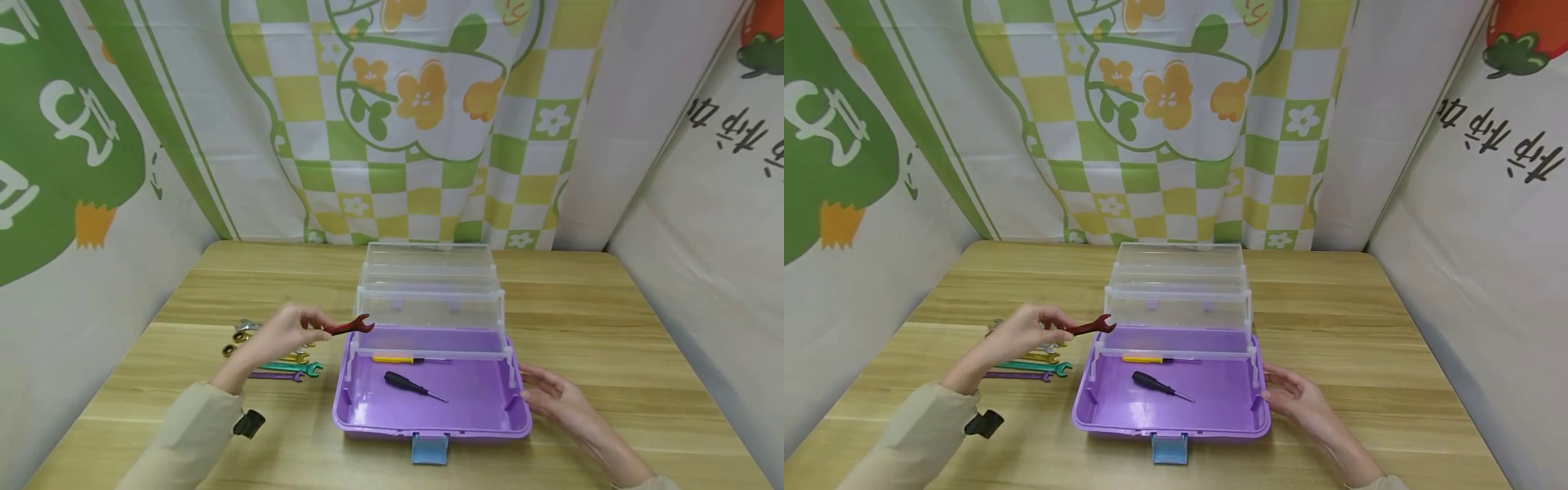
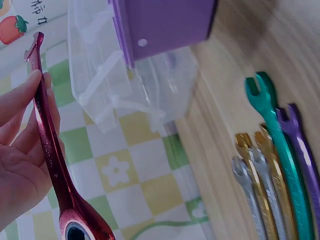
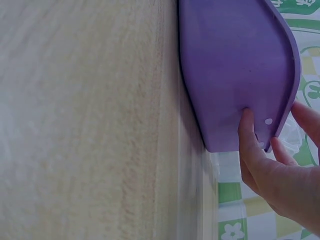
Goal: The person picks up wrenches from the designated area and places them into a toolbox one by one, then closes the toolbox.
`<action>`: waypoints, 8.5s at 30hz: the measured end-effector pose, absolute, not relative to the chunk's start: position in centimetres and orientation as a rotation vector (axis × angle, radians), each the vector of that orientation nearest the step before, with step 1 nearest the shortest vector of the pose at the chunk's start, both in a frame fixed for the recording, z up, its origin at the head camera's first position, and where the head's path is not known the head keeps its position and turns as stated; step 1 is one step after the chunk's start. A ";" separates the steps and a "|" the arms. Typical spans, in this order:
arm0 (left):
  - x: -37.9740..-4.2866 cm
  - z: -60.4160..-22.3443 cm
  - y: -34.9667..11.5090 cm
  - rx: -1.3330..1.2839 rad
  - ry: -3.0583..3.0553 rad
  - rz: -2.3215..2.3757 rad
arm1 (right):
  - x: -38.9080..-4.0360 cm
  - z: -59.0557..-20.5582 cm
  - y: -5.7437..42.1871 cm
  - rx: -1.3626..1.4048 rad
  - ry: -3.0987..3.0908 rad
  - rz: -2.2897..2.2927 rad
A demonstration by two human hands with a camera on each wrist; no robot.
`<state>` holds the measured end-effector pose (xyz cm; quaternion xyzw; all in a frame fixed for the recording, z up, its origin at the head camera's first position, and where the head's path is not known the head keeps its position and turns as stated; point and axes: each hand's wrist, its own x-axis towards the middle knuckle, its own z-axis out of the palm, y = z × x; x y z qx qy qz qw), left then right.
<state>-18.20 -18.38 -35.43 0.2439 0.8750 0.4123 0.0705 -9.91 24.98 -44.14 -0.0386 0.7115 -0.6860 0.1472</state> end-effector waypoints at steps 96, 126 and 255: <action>-23.1 -36.7 -2.0 1.309 2.638 0.553 | -9.9 -44.3 24.9 -0.091 2.042 -1.964; -23.0 -36.5 -2.8 1.373 2.623 0.574 | -9.6 -44.3 24.8 -0.097 1.997 -2.001; -16.7 -44.6 -28.9 0.672 2.812 0.881 | -9.6 -44.0 24.7 -0.058 1.992 -1.956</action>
